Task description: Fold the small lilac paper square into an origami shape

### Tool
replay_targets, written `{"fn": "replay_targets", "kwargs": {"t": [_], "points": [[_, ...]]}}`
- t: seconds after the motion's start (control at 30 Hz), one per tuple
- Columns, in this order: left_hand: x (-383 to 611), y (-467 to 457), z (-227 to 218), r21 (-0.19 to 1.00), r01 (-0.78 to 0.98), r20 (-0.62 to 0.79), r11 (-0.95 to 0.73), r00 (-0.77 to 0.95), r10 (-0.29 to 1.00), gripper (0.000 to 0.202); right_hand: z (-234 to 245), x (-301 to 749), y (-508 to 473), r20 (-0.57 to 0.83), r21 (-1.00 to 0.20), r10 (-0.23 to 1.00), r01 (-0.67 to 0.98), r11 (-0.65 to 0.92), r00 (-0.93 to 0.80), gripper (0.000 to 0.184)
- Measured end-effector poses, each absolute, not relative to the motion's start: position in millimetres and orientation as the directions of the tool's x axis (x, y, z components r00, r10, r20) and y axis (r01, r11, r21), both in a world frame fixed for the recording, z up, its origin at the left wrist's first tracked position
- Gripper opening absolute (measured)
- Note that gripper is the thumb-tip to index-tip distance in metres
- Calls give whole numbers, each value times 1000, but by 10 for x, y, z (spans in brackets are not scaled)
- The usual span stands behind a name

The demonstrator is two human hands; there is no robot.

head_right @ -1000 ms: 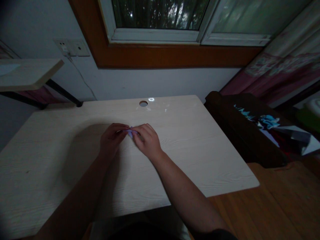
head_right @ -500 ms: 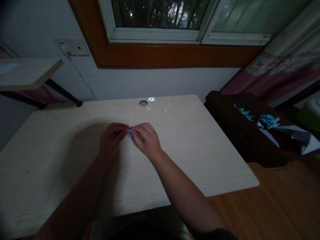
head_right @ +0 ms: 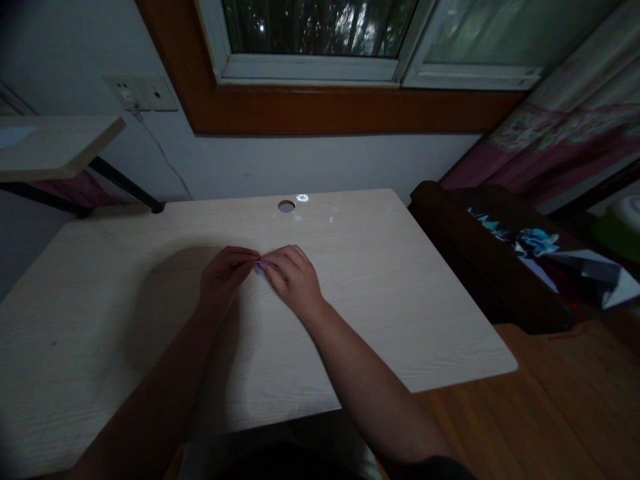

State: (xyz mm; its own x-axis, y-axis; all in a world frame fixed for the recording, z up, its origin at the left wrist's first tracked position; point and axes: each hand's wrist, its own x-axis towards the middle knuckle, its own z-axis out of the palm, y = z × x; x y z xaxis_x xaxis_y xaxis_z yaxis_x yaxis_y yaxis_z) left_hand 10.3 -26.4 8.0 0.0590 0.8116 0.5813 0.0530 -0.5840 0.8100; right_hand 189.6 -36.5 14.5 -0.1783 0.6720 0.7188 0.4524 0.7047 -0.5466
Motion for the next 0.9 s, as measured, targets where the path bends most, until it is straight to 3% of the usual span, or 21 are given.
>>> {"fn": "replay_targets", "kwargs": {"t": [0.43,0.67,0.9], "points": [[111,-271,86,828,-23,559,-560,113,822,15,155,1893,-365,706,-565,687,446,694,-175,11],[102,-241,55,805,15,591,-593,66,804,11,174,1883,-380,685,-583,707,449,677,-176,14],[129,-251,60,850,-87,524,-520,38,851,6,202,1877,-396,653,-620,744,462,634,-145,16]]}}
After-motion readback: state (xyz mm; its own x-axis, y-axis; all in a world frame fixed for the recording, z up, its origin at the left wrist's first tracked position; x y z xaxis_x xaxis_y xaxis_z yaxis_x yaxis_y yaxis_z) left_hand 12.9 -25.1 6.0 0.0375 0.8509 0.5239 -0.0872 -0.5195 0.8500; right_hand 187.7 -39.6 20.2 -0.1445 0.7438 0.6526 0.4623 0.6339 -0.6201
